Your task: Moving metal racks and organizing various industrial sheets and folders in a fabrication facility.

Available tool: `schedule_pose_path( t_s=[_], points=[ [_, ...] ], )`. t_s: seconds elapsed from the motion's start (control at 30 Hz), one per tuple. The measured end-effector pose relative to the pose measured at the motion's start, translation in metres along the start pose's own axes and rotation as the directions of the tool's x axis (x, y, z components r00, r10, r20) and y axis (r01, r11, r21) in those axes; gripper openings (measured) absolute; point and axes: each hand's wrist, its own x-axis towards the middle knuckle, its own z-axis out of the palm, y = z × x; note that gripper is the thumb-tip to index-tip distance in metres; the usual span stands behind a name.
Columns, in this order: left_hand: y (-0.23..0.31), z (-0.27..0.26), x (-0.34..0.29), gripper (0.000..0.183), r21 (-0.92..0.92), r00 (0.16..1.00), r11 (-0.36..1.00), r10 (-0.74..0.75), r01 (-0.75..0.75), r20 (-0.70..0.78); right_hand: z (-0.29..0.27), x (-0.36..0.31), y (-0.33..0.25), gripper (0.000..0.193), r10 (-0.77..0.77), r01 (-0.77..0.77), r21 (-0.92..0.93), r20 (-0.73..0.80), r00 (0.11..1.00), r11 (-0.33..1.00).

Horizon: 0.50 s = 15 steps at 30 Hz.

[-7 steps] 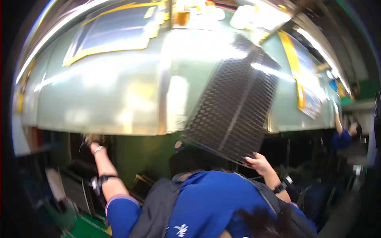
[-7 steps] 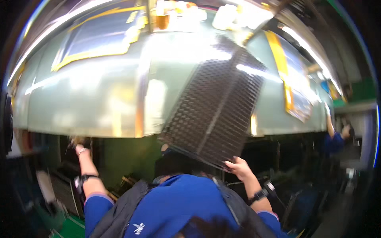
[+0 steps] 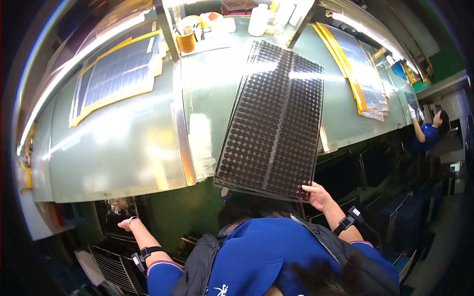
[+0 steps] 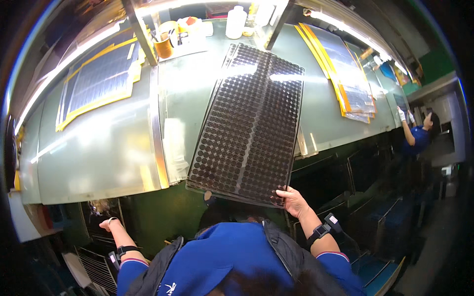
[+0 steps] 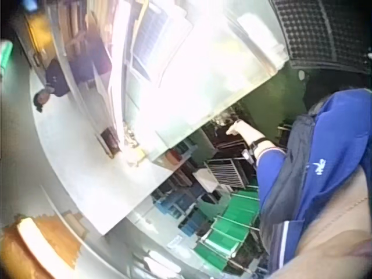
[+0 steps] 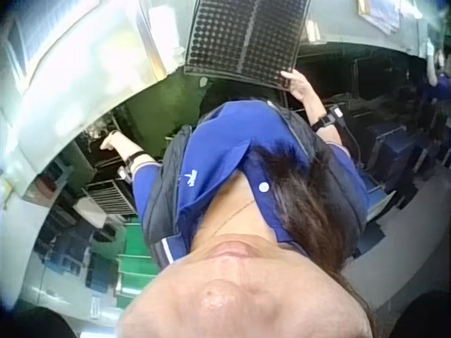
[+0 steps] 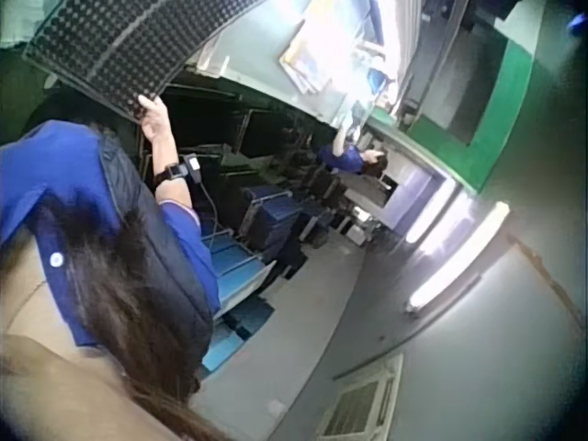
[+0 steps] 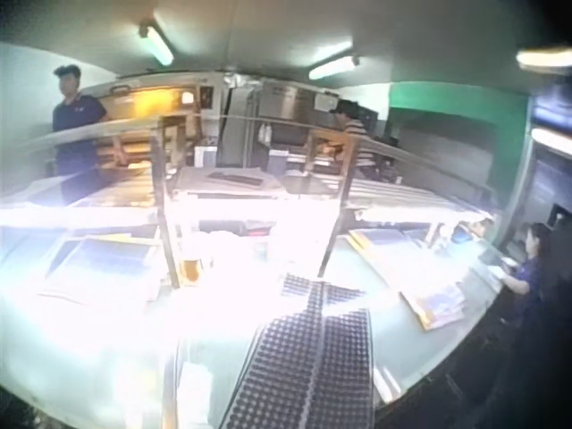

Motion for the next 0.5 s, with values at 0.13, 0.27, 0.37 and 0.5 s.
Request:
schedule_pose_path(
  t_s=[0.13,0.27,0.37,0.5],
  points=[
    [0.009,0.043,0.135,0.054,0.197,0.871,0.945,0.144,-0.262,0.47,0.006,-0.003,0.001,0.013,0.002,-0.002,-0.003,-0.03,1.0,1.0],
    [0.016,0.039,0.066,0.044,0.8,0.836,0.257,0.264,-0.542,0.481,-0.008,0.009,0.015,0.013,-0.174,0.154,-0.171,-0.103,0.979,0.973],
    [0.058,-0.02,-0.059,0.041,0.826,0.623,-0.305,0.547,-0.473,0.559,-0.007,0.004,0.013,0.012,-0.172,0.161,-0.119,-0.09,0.981,0.98],
    [0.038,0.009,0.099,0.038,0.669,0.565,0.138,0.672,-0.731,0.479,0.006,-0.004,0.005,0.014,-0.129,0.126,-0.102,-0.027,0.991,0.987]
  ],
)
